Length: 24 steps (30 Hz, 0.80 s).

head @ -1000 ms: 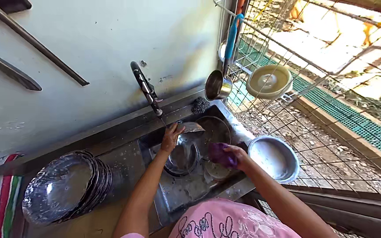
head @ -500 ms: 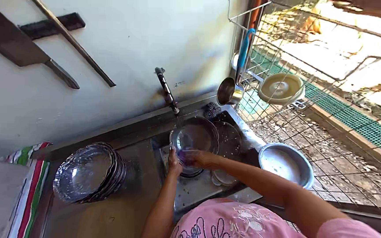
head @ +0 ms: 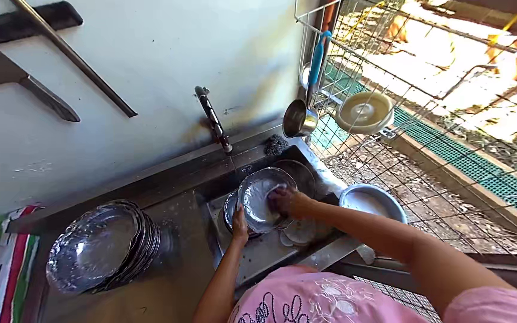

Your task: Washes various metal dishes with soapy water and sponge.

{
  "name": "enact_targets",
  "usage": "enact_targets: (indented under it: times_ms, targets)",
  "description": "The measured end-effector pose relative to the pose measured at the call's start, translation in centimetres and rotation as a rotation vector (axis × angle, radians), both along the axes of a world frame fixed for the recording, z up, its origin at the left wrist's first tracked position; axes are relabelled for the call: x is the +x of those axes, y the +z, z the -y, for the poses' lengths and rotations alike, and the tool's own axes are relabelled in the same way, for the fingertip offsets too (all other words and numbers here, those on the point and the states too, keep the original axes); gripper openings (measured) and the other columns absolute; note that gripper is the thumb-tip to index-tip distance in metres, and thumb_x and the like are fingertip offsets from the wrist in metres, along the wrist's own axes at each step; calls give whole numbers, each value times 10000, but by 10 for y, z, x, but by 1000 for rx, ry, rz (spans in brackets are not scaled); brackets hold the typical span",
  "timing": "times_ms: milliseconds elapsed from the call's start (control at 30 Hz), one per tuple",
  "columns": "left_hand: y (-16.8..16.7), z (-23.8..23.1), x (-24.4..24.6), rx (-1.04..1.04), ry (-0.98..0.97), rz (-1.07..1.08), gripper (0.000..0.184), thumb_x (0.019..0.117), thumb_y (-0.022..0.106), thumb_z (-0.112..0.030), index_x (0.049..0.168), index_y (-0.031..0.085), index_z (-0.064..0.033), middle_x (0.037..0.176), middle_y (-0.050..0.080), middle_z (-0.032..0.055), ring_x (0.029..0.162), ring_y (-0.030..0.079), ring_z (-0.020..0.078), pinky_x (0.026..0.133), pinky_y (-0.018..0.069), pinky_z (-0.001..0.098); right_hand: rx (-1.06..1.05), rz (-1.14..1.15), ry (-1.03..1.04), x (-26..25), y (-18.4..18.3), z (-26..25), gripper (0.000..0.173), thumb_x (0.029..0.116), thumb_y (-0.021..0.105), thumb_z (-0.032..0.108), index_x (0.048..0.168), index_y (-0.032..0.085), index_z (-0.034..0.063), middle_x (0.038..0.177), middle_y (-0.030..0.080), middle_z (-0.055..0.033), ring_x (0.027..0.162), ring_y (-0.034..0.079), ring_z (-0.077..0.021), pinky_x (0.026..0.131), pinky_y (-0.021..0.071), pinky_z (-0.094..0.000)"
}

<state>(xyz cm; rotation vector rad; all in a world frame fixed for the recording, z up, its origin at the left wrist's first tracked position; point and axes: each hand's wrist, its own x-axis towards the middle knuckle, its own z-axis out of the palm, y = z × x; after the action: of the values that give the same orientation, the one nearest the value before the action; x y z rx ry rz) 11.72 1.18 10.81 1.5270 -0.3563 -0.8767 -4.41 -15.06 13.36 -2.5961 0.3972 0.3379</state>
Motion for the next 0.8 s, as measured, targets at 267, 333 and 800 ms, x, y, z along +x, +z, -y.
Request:
enact_targets:
  times_ms: [267,333,800]
  targets:
    - [17,24,-2,28,3,-117,530,1138,222,-293,1472,375,88,1403,500,275,1244,532,281,1054,443,441,340,116,-66,39,2,-53,748,962,714,268,1535,375,-72,1638,276,-293,1529,278,-426,1242,236,-561]
    - [26,15,25,131,-16,-144,523,1135,296,-300,1537,346,30,1576,374,245,1439,402,305,1174,336,490,185,-80,97,29,8,-50,655,881,746,53,1464,474,-71,1582,396,-267,1483,358,-438,1172,320,-631]
    - [0,-3,19,70,50,-433,540,1122,315,-382,1586,287,-108,1472,499,216,1258,564,320,1001,495,517,94,-168,94,24,-3,-54,469,940,648,26,1396,562,-46,1421,551,-297,1333,506,-500,1086,400,-680]
